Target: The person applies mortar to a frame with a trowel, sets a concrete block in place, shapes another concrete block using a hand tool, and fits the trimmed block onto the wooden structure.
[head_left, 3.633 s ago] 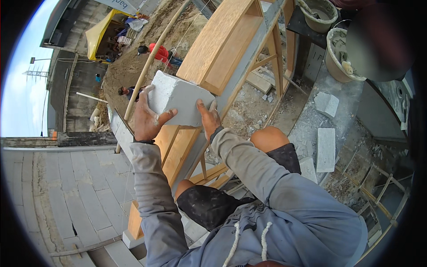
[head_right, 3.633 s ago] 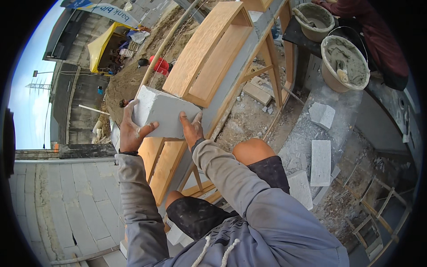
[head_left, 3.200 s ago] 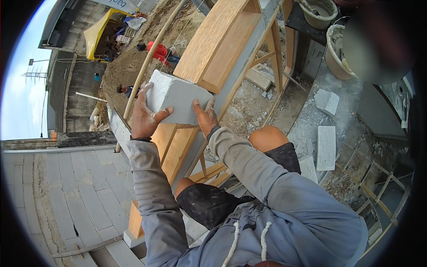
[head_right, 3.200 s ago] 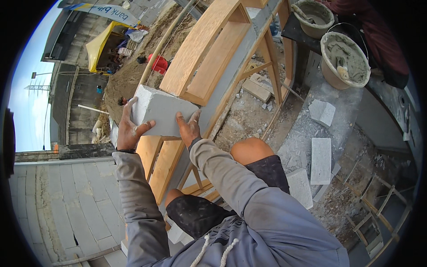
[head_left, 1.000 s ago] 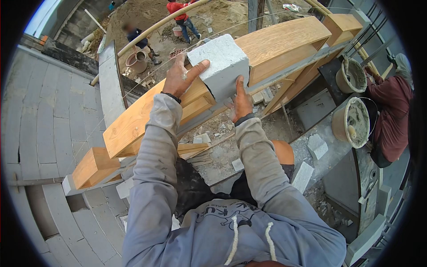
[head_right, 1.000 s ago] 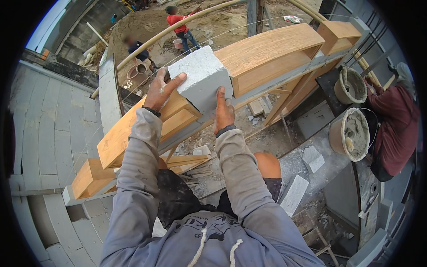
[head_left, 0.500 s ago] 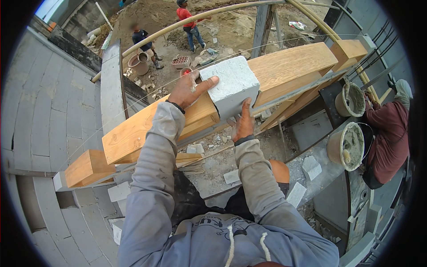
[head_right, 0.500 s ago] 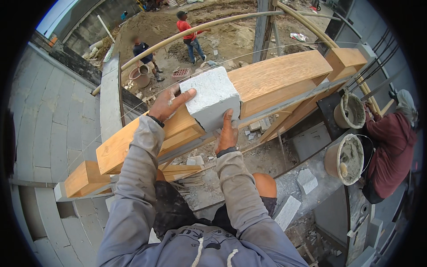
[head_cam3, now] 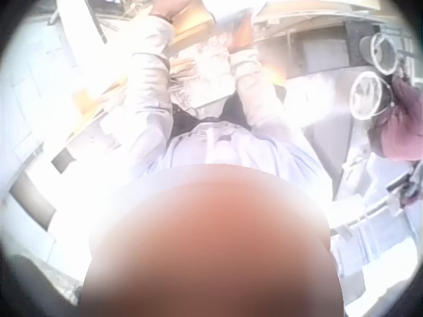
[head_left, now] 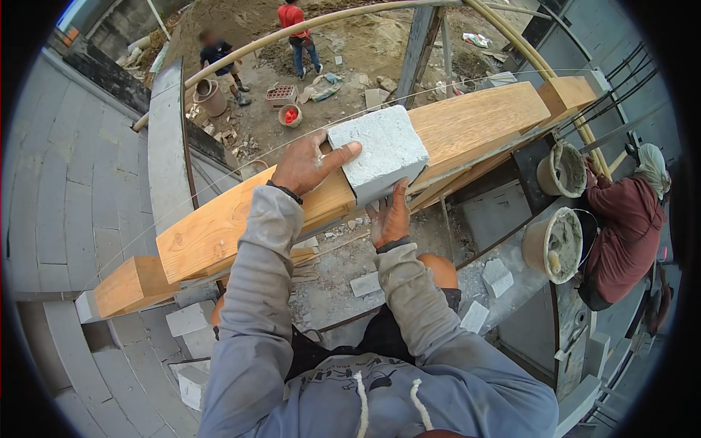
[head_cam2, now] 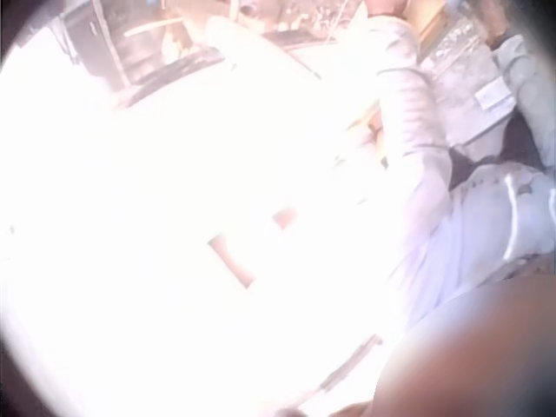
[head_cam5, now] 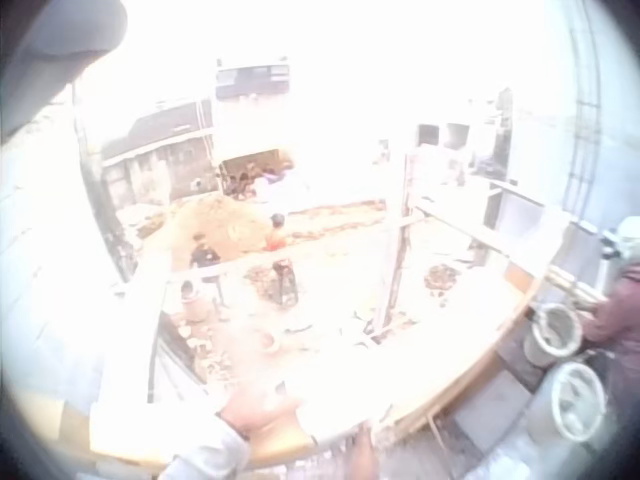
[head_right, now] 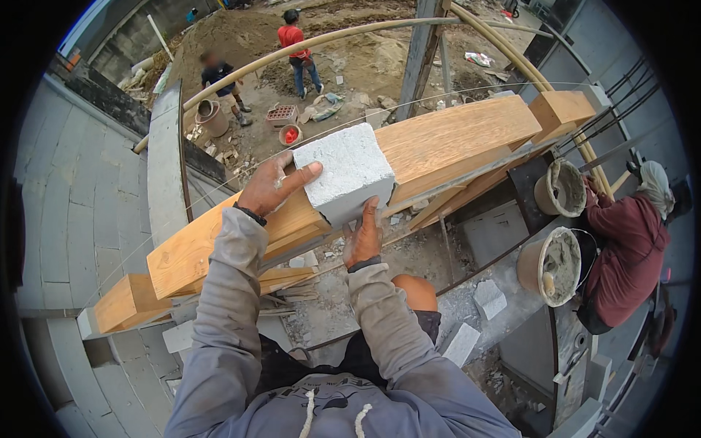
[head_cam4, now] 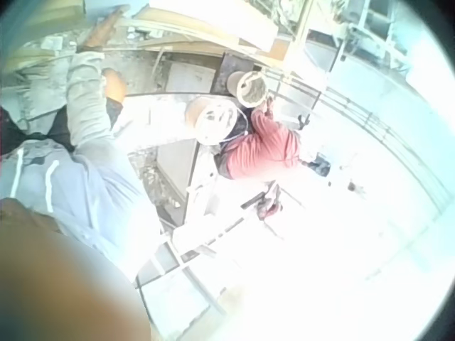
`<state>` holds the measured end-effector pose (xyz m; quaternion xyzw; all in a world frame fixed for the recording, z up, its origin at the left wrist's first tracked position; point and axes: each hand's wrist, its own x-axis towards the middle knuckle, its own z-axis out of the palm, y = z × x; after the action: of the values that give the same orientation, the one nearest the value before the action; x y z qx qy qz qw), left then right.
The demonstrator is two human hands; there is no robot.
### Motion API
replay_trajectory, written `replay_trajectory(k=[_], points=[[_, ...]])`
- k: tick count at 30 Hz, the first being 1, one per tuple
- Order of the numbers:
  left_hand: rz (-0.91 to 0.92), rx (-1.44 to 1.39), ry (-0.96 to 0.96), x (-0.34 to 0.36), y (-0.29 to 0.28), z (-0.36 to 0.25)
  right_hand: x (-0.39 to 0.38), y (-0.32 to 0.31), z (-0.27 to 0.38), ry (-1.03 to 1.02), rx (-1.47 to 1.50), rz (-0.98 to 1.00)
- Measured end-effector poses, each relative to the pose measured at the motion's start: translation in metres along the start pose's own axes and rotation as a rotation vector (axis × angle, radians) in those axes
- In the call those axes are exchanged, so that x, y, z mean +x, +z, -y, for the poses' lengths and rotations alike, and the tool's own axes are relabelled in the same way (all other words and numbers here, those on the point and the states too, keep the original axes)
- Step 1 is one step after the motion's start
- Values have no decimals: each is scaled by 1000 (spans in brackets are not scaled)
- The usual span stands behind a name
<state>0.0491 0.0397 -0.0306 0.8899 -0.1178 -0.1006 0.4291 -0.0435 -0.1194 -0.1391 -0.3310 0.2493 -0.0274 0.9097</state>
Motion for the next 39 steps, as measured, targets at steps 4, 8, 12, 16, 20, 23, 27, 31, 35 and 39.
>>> replay_trajectory(k=[4, 8, 12, 16, 20, 23, 27, 31, 35, 39], points=[[52, -143, 30, 0, -3, -10, 0, 1, 2, 10, -34, -1], [6, -197, 63, -3, 3, -23, 7, -1, -4, -12, -47, -84], [15, -191, 74, -2, 4, -20, 6, -3, -11, -37, -62, -135], [-15, -174, 65, -1, 9, -11, 9, -2, -20, -76, -94, -158], [4, -203, -4, -3, 5, -19, 5, 1, -20, 18, -68, -89], [12, -99, 17, -1, 5, -15, 15, -3, -33, -48, -27, -67], [-6, -79, 21, -2, 3, -14, 20, -1, -43, -51, 48, -64], [7, -29, 5, 1, 4, -16, 23, -1, -41, -85, 130, -56], [18, -84, -18, 1, -1, -15, 16, 0, -31, -50, 80, -44], [23, -97, -22, -1, -1, -18, 7, 6, -20, -54, 37, -8]])
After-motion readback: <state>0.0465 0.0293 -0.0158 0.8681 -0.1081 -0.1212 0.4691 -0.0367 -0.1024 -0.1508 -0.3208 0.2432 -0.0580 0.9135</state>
